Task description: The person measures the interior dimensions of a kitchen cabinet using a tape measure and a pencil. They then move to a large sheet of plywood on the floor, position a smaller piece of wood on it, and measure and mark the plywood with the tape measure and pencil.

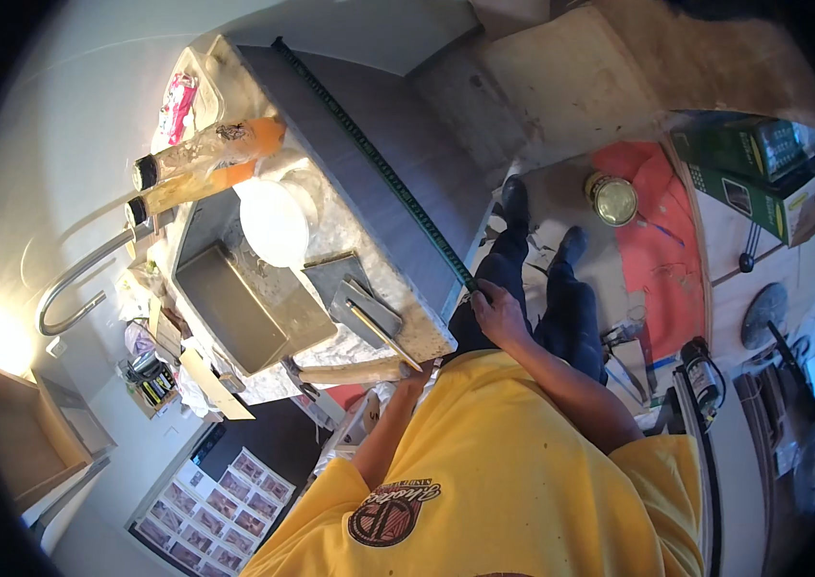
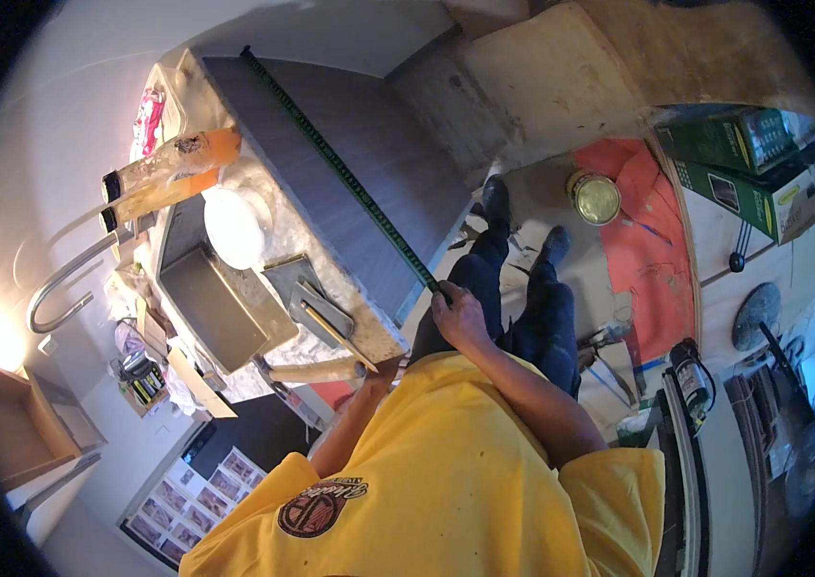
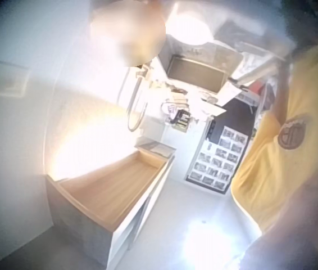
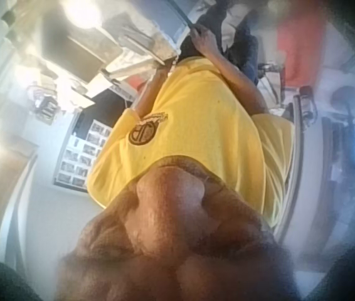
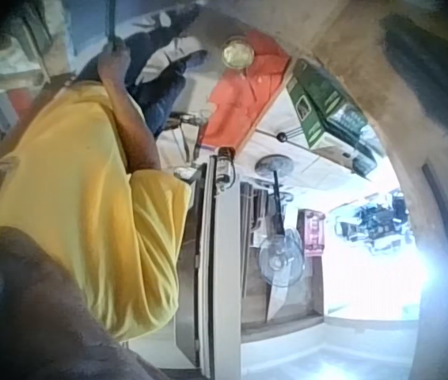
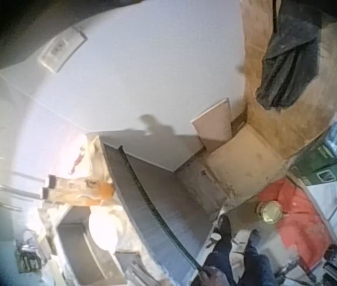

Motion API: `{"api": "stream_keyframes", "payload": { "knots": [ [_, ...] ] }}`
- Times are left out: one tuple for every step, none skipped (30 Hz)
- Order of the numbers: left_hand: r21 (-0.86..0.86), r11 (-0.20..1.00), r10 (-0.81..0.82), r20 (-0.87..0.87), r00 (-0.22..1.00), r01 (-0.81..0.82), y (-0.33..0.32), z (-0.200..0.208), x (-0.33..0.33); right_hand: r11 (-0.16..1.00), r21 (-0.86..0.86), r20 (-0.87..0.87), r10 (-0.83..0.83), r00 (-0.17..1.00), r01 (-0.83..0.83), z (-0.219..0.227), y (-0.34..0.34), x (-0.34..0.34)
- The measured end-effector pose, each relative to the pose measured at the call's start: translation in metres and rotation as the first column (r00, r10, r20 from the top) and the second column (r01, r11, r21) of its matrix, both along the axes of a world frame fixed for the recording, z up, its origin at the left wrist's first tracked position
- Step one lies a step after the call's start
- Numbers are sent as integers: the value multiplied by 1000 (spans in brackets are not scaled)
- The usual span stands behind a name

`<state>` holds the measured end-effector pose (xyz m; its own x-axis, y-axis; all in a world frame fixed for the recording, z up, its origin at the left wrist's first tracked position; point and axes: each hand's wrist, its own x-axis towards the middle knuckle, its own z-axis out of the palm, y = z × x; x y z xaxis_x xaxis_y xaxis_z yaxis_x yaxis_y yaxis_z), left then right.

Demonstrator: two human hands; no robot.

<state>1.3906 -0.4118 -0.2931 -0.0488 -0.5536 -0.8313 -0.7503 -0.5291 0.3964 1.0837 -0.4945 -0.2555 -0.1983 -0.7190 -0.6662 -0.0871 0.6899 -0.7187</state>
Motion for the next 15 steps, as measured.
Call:
{"api": "stream_keyframes", "payload": {
  "knots": [
    [-5,1000,-2,0,1000,2,0,-2,0,1000,-24,-10,1,1000,-1,-2,1,1],
    [-13,1000,-2,1,1000,2,-1,-4,2,999,-48,-19,1,1000,-2,-3,3,3],
    [-18,1000,-2,0,1000,2,-1,-7,1,999,-38,-8,2,1000,-2,0,2,1],
    [-24,1000,2,-2,1000,-2,0,-10,1,1000,-27,3,2,1000,-2,3,0,0],
    [-31,1000,0,-3,1000,0,-2,-13,2,1000,-15,14,2,1000,-2,6,-2,-1],
    [-41,999,-2,-6,1000,2,-2,-15,2,1000,-24,15,0,1000,0,5,-2,-1],
    [-47,999,-6,-6,1000,6,-3,-17,1,1000,-26,19,-4,1000,4,4,-1,0],
    [-58,998,-11,-9,1000,10,-5,-20,0,1000,-27,22,-8,1000,9,2,-1,0],
    [-60,998,-16,-8,1000,16,-7,-21,0,1000,-21,20,-2,1000,2,1,-1,0],
    [-56,998,-22,-8,1000,22,-5,-22,0,1000,-9,20,6,1000,-6,-1,-1,0],
    [-51,998,-25,-6,1000,25,-4,-21,0,1000,3,19,11,1000,-11,-1,-1,0],
    [-51,998,-31,-3,1000,31,-1,-22,1,1000,-24,5,-6,1000,6,2,0,0],
    [-51,998,-36,-2,999,36,0,-25,2,998,-60,-10,-23,1000,23,5,-3,-1],
    [-49,998,-42,4,999,42,4,-26,3,995,-96,-26,-41,999,38,7,-3,-1],
    [-54,997,-51,11,999,52,6,-29,5,995,-61,-23,-77,997,76,8,-4,-1]
  ]
}}
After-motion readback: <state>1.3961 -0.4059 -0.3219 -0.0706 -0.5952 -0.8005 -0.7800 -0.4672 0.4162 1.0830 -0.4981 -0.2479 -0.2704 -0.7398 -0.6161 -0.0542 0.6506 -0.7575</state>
